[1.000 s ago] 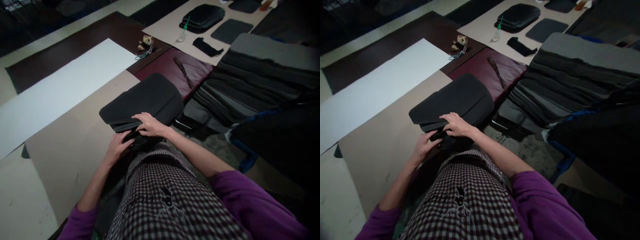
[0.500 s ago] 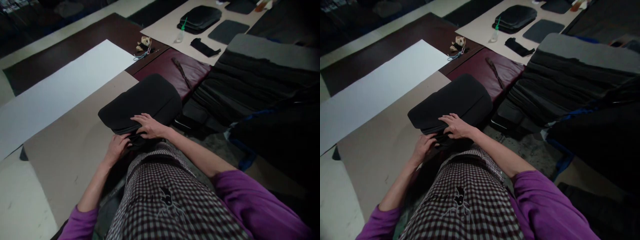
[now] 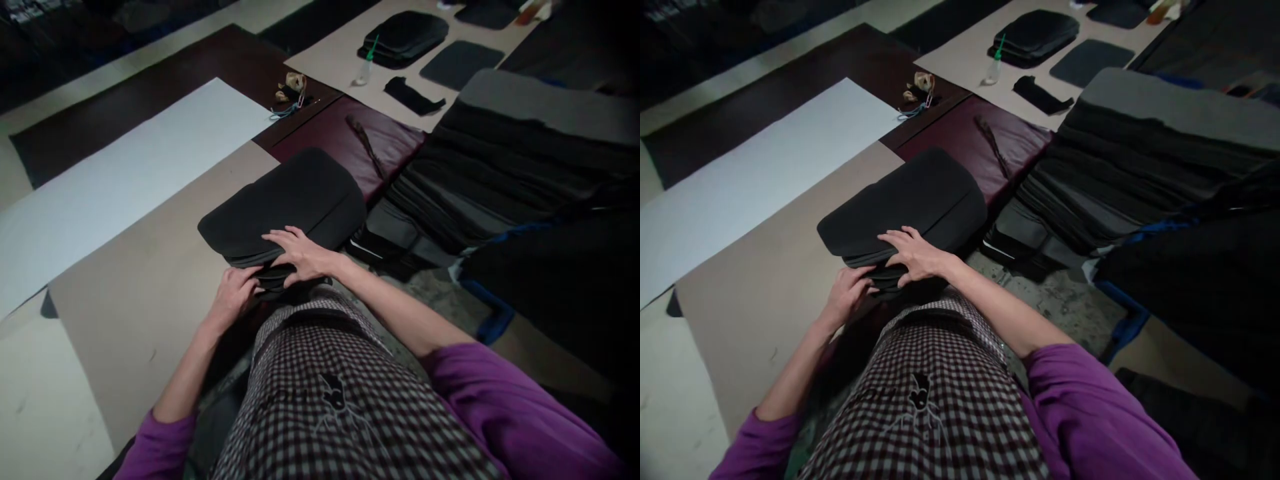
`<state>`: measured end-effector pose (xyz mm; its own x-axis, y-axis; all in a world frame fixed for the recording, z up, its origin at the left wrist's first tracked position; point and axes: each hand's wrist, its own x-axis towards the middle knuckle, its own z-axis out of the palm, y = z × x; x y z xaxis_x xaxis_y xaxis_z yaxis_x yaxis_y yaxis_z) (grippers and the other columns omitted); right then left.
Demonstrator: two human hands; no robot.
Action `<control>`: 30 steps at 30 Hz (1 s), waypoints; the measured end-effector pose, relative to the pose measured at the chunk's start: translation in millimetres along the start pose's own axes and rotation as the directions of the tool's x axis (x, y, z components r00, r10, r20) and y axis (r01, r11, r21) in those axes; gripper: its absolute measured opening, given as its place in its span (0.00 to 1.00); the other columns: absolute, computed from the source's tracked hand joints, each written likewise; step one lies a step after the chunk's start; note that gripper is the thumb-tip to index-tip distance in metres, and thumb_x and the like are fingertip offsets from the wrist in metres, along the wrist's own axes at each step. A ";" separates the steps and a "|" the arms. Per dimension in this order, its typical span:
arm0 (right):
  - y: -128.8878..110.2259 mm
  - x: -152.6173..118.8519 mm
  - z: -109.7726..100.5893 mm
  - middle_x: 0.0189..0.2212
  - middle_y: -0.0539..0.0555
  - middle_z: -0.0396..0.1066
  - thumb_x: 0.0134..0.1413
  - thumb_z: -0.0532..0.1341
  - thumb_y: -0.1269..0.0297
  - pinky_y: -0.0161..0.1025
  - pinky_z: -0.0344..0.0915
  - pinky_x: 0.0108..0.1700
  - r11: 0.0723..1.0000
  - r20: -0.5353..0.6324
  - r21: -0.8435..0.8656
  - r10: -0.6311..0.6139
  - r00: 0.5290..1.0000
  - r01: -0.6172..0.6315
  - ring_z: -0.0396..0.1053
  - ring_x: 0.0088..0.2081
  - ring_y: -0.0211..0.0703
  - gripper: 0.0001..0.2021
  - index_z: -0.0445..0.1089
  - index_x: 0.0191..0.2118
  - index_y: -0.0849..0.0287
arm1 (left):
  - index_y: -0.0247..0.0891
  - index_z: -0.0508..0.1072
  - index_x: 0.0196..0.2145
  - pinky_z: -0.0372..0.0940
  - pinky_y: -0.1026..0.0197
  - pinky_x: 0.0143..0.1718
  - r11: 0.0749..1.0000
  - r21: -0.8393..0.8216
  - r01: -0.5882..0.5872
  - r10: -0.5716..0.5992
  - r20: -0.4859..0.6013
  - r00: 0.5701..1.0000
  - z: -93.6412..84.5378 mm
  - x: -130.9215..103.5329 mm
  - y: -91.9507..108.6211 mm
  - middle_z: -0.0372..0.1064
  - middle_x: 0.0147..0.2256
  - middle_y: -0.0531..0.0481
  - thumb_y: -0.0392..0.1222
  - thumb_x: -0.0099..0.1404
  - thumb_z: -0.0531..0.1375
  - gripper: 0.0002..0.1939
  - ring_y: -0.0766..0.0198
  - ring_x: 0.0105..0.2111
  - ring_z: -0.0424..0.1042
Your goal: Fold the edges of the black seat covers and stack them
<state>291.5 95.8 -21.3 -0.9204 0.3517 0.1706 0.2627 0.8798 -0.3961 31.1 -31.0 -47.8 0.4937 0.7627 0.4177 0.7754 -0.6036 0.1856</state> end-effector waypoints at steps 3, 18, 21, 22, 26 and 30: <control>-0.5 -3.4 3.0 0.74 0.66 0.45 0.45 0.76 0.53 0.72 0.39 0.69 1.000 -0.001 -0.027 -0.013 1.000 0.013 0.44 0.73 0.69 0.30 0.76 0.55 0.53 | 0.39 0.75 0.41 0.67 0.48 0.47 1.000 -0.014 -0.001 0.001 -0.007 1.000 1.2 -0.8 -0.2 0.76 0.53 0.41 0.41 0.72 0.59 0.06 0.52 0.48 0.74; -2.9 5.8 4.2 0.69 0.66 0.57 0.62 0.61 0.67 0.66 0.48 0.68 0.997 -0.131 0.010 0.081 0.988 -0.081 0.56 0.69 0.57 0.11 0.80 0.45 0.57 | 0.44 0.70 0.56 0.64 0.40 0.59 0.995 0.011 -0.101 0.101 -0.007 0.995 -0.1 -7.3 -7.4 0.61 0.67 0.39 0.37 0.70 0.62 0.18 0.48 0.62 0.64; -2.7 5.7 0.6 0.70 0.65 0.56 0.61 0.64 0.65 0.67 0.47 0.68 0.996 -0.092 0.035 0.087 0.992 -0.084 0.55 0.70 0.58 0.11 0.80 0.47 0.54 | 0.44 0.69 0.56 0.64 0.42 0.58 0.998 -0.018 -0.064 0.063 -0.032 0.997 2.3 -3.0 -8.1 0.66 0.64 0.40 0.38 0.71 0.60 0.17 0.50 0.59 0.67; -2.5 5.2 0.0 0.70 0.65 0.54 0.60 0.66 0.62 0.68 0.46 0.68 0.996 -0.077 0.039 0.085 0.993 -0.082 0.54 0.70 0.59 0.12 0.80 0.48 0.54 | 0.44 0.69 0.57 0.64 0.42 0.58 0.998 -0.037 -0.045 0.043 -0.034 0.998 2.9 -2.0 -8.5 0.67 0.63 0.40 0.38 0.71 0.60 0.18 0.50 0.58 0.68; -1.1 1.9 0.4 0.72 0.67 0.49 0.51 0.73 0.52 0.71 0.41 0.69 0.998 -0.025 0.036 0.053 0.998 -0.052 0.48 0.72 0.67 0.25 0.78 0.53 0.55 | 0.44 0.67 0.61 0.65 0.44 0.55 0.994 -0.107 0.030 -0.032 -0.018 0.999 4.3 -1.0 -10.0 0.72 0.58 0.40 0.40 0.72 0.59 0.21 0.51 0.54 0.72; 0.5 -1.3 4.2 0.73 0.67 0.47 0.48 0.75 0.54 0.71 0.39 0.70 0.999 -0.020 0.003 0.033 0.999 -0.033 0.45 0.73 0.68 0.28 0.76 0.55 0.56 | 0.44 0.68 0.61 0.66 0.44 0.51 0.979 -0.160 0.126 -0.122 0.035 0.992 7.5 -3.5 -12.2 0.75 0.54 0.41 0.43 0.72 0.59 0.21 0.51 0.49 0.74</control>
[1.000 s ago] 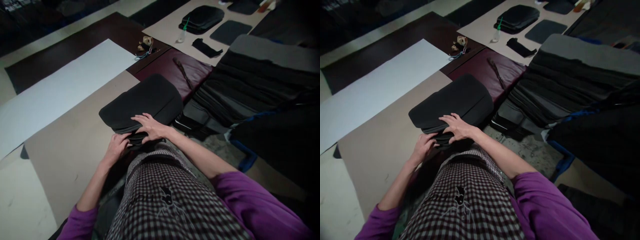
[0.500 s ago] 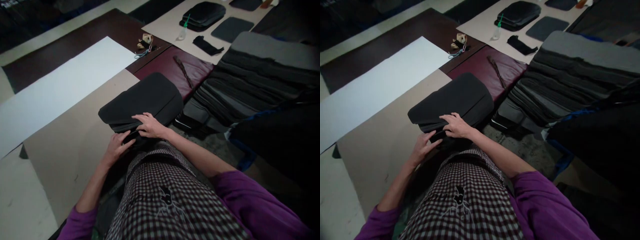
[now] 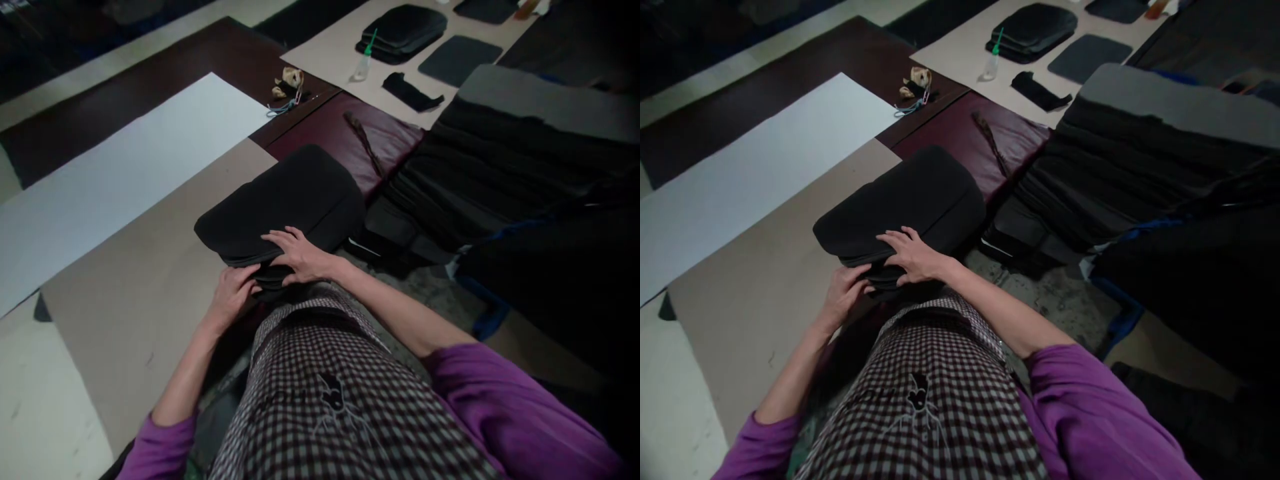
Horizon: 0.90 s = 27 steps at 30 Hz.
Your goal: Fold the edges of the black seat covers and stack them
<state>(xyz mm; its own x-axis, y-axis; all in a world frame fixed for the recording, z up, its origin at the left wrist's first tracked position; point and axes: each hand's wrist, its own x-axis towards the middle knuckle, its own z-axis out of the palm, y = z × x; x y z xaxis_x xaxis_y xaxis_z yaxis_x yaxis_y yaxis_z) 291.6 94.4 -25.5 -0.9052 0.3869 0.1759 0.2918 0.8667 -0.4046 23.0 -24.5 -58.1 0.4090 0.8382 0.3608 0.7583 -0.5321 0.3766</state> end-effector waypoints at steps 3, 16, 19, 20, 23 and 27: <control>1.7 -0.2 2.2 0.73 0.66 0.46 0.49 0.74 0.55 0.71 0.40 0.70 1.000 -0.007 -0.008 -0.003 1.000 0.003 0.44 0.73 0.67 0.26 0.76 0.55 0.55 | 0.42 0.67 0.62 0.66 0.45 0.51 1.000 0.004 0.019 -0.019 -0.001 1.000 2.4 -1.1 -2.0 0.76 0.54 0.41 0.42 0.73 0.58 0.21 0.52 0.48 0.74; 0.5 6.8 10.2 0.69 0.65 0.58 0.61 0.62 0.67 0.65 0.48 0.68 0.999 -0.165 0.001 0.044 0.985 -0.045 0.56 0.69 0.57 0.11 0.80 0.45 0.56 | 0.53 0.67 0.63 0.64 0.40 0.59 0.943 0.232 -0.237 0.238 0.026 0.971 -4.5 -8.6 0.3 0.62 0.65 0.40 0.34 0.71 0.60 0.26 0.48 0.63 0.64; 0.7 7.3 9.4 0.69 0.64 0.57 0.60 0.62 0.67 0.66 0.47 0.68 0.999 -0.157 0.017 0.054 0.986 -0.052 0.56 0.69 0.57 0.11 0.80 0.45 0.56 | 0.45 0.69 0.58 0.63 0.41 0.60 0.934 0.236 -0.269 0.277 -0.002 0.961 -4.9 -4.9 2.3 0.64 0.65 0.39 0.34 0.69 0.62 0.21 0.49 0.64 0.63; 0.6 7.1 8.9 0.69 0.64 0.57 0.60 0.62 0.67 0.66 0.47 0.68 0.998 -0.150 0.018 0.054 0.987 -0.052 0.56 0.69 0.57 0.11 0.80 0.45 0.55 | 0.43 0.69 0.56 0.63 0.41 0.60 0.932 0.238 -0.272 0.285 -0.023 0.958 -4.2 -3.6 2.4 0.65 0.64 0.38 0.34 0.69 0.63 0.19 0.49 0.63 0.63; 0.3 5.5 6.6 0.71 0.62 0.54 0.59 0.65 0.64 0.67 0.45 0.69 0.999 -0.119 0.021 0.046 0.992 -0.044 0.54 0.70 0.59 0.12 0.80 0.47 0.53 | 0.40 0.68 0.56 0.64 0.43 0.59 0.936 0.236 -0.261 0.284 -0.065 0.957 -1.6 0.0 1.2 0.68 0.62 0.37 0.35 0.69 0.63 0.19 0.51 0.60 0.66; 1.1 2.0 2.1 0.73 0.64 0.48 0.53 0.72 0.55 0.69 0.41 0.70 0.999 -0.048 0.028 0.027 0.998 -0.025 0.48 0.72 0.64 0.21 0.78 0.52 0.54 | 0.42 0.66 0.59 0.64 0.45 0.58 0.956 0.192 -0.220 0.235 -0.055 0.970 -0.8 2.3 0.5 0.70 0.60 0.39 0.35 0.70 0.60 0.21 0.52 0.57 0.69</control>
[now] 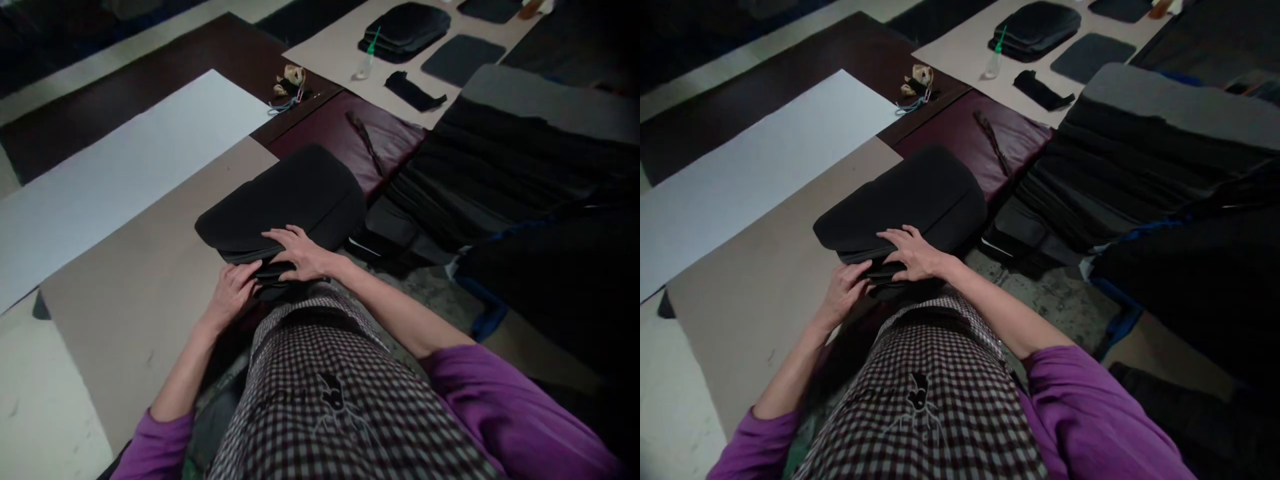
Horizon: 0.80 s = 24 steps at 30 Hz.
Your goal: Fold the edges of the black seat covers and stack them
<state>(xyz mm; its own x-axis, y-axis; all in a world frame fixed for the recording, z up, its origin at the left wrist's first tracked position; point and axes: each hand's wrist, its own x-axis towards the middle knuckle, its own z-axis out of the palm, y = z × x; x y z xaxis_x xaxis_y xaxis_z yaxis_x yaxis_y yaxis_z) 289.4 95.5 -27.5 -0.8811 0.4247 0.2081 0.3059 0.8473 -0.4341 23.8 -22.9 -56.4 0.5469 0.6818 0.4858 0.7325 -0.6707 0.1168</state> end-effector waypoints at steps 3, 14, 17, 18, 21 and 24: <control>1.2 -1.7 -0.9 0.74 0.65 0.45 0.50 0.73 0.56 0.71 0.40 0.69 1.000 0.039 -0.005 -0.026 0.999 0.026 0.45 0.73 0.67 0.25 0.77 0.54 0.54 | 0.41 0.66 0.59 0.64 0.44 0.56 1.000 0.014 -0.014 0.014 -0.001 1.000 -0.4 0.3 0.6 0.72 0.58 0.38 0.36 0.70 0.61 0.20 0.51 0.55 0.71; 0.6 2.8 9.5 0.71 0.61 0.55 0.58 0.64 0.66 0.68 0.46 0.68 0.999 -0.076 -0.043 -0.002 0.997 -0.001 0.53 0.70 0.62 0.10 0.81 0.44 0.54 | 0.47 0.68 0.63 0.62 0.42 0.60 0.991 0.065 -0.118 0.111 0.104 0.988 -11.3 -7.6 2.8 0.66 0.64 0.38 0.31 0.69 0.62 0.27 0.49 0.62 0.65; 0.0 3.0 8.6 0.70 0.61 0.56 0.58 0.64 0.67 0.68 0.46 0.68 0.999 -0.071 -0.040 0.001 0.997 -0.004 0.53 0.70 0.63 0.10 0.82 0.43 0.54 | 0.42 0.70 0.60 0.62 0.42 0.60 0.986 0.075 -0.151 0.142 0.117 0.983 -13.9 -5.5 4.7 0.68 0.62 0.39 0.31 0.69 0.62 0.23 0.49 0.62 0.64; -0.1 2.8 8.7 0.70 0.61 0.56 0.57 0.64 0.67 0.68 0.46 0.68 0.999 -0.071 -0.041 0.000 0.997 -0.003 0.53 0.70 0.63 0.10 0.82 0.43 0.54 | 0.41 0.71 0.58 0.62 0.42 0.59 0.986 0.071 -0.152 0.144 0.104 0.984 -14.4 -4.4 5.0 0.69 0.62 0.39 0.31 0.69 0.62 0.21 0.50 0.62 0.65; -0.2 2.0 9.0 0.70 0.61 0.55 0.57 0.65 0.66 0.68 0.45 0.68 0.999 -0.070 -0.038 0.001 0.998 -0.004 0.53 0.70 0.62 0.10 0.82 0.44 0.54 | 0.40 0.72 0.54 0.64 0.44 0.56 0.993 0.047 -0.110 0.108 0.041 0.993 -14.5 -0.5 4.6 0.70 0.61 0.40 0.31 0.69 0.62 0.17 0.52 0.59 0.67; -0.9 1.4 7.0 0.71 0.60 0.54 0.56 0.67 0.65 0.68 0.44 0.69 1.000 -0.058 -0.022 0.014 0.998 -0.015 0.52 0.71 0.62 0.11 0.81 0.45 0.52 | 0.41 0.72 0.51 0.64 0.45 0.55 0.997 0.034 -0.062 0.062 0.012 0.998 -13.8 3.6 3.4 0.71 0.61 0.42 0.32 0.69 0.62 0.13 0.53 0.56 0.69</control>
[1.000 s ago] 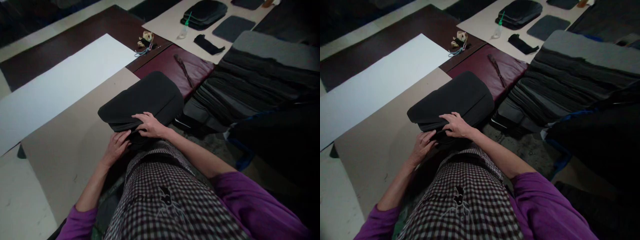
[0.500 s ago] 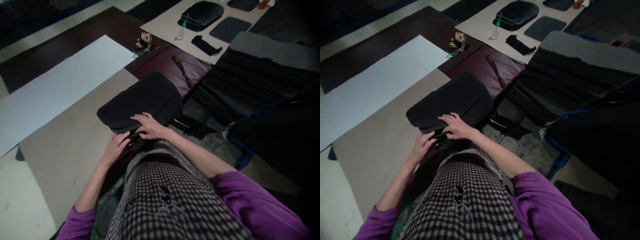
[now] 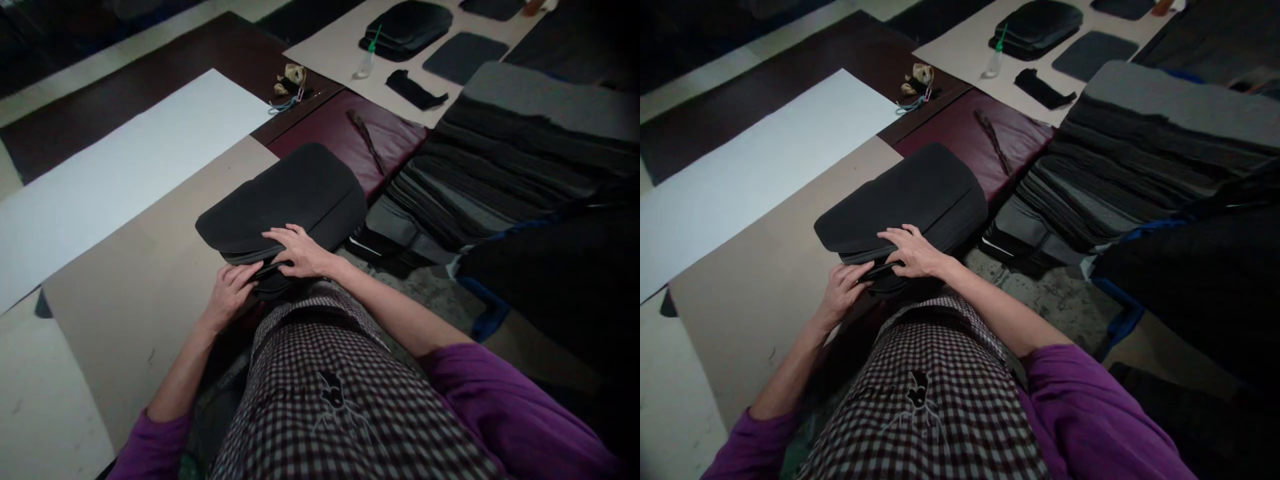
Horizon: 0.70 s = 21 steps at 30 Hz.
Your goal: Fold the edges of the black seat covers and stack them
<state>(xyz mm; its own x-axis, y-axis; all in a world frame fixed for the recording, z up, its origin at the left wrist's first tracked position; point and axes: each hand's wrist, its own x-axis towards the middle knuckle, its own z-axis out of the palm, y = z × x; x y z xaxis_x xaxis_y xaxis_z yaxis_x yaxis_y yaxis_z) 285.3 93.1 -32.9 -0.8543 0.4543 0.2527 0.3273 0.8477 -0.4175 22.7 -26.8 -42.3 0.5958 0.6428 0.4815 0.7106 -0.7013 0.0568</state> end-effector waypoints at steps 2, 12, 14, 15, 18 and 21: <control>-0.3 -0.1 -3.7 0.72 0.61 0.52 0.56 0.68 0.63 0.68 0.43 0.70 1.000 0.023 0.015 0.006 1.000 -0.006 0.51 0.71 0.62 0.12 0.81 0.47 0.52 | 0.41 0.73 0.49 0.63 0.45 0.55 1.000 -0.002 0.029 -0.029 0.004 1.000 0.6 2.4 -1.1 0.73 0.59 0.43 0.33 0.70 0.60 0.11 0.53 0.56 0.70; 0.9 -5.1 -9.4 0.74 0.67 0.42 0.45 0.72 0.37 0.71 0.35 0.70 0.997 0.104 0.046 -0.066 0.992 0.062 0.41 0.73 0.70 0.38 0.74 0.58 0.53 | 0.40 0.74 0.38 0.62 0.47 0.49 0.994 -0.016 0.107 -0.107 0.004 0.994 -4.2 19.4 -12.2 0.78 0.52 0.46 0.37 0.70 0.61 0.02 0.54 0.47 0.73; 0.1 -6.5 -4.4 0.74 0.69 0.42 0.43 0.73 0.37 0.71 0.35 0.70 0.998 0.069 0.026 -0.062 0.996 0.061 0.42 0.73 0.71 0.40 0.73 0.59 0.54 | 0.40 0.74 0.39 0.62 0.48 0.47 0.993 -0.033 0.116 -0.116 -0.015 0.993 -5.5 25.4 -13.6 0.79 0.50 0.46 0.37 0.70 0.62 0.01 0.54 0.46 0.73; -0.5 -6.9 -1.8 0.74 0.69 0.42 0.43 0.73 0.37 0.71 0.36 0.69 0.998 0.051 0.014 -0.056 0.997 0.056 0.43 0.73 0.71 0.40 0.73 0.59 0.55 | 0.40 0.74 0.39 0.62 0.48 0.47 0.992 -0.040 0.122 -0.123 -0.026 0.992 -5.7 27.9 -13.8 0.79 0.50 0.46 0.37 0.70 0.62 0.00 0.54 0.46 0.74; -3.1 -7.3 5.2 0.73 0.71 0.44 0.43 0.74 0.40 0.71 0.37 0.69 0.999 0.005 -0.026 -0.028 1.000 0.028 0.45 0.72 0.71 0.39 0.72 0.59 0.57 | 0.40 0.74 0.41 0.62 0.47 0.48 0.987 -0.048 0.152 -0.154 -0.055 0.987 -4.3 32.4 -12.8 0.79 0.50 0.45 0.39 0.69 0.64 0.03 0.54 0.47 0.74; -6.1 -6.5 10.8 0.72 0.72 0.47 0.47 0.75 0.49 0.68 0.39 0.70 0.997 -0.046 -0.073 -0.001 0.999 -0.002 0.46 0.72 0.68 0.33 0.73 0.57 0.57 | 0.41 0.75 0.42 0.63 0.47 0.49 0.979 -0.063 0.192 -0.197 -0.074 0.978 -1.5 32.1 -10.8 0.78 0.49 0.45 0.41 0.69 0.64 0.05 0.54 0.48 0.75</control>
<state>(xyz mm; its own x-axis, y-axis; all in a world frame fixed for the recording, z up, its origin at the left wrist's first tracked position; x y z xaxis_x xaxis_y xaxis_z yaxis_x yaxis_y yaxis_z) 284.5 82.0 -41.4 -0.8352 0.4654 0.2930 0.3577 0.8644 -0.3534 33.6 1.0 -26.2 0.4153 0.7437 0.5239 0.7870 -0.5825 0.2030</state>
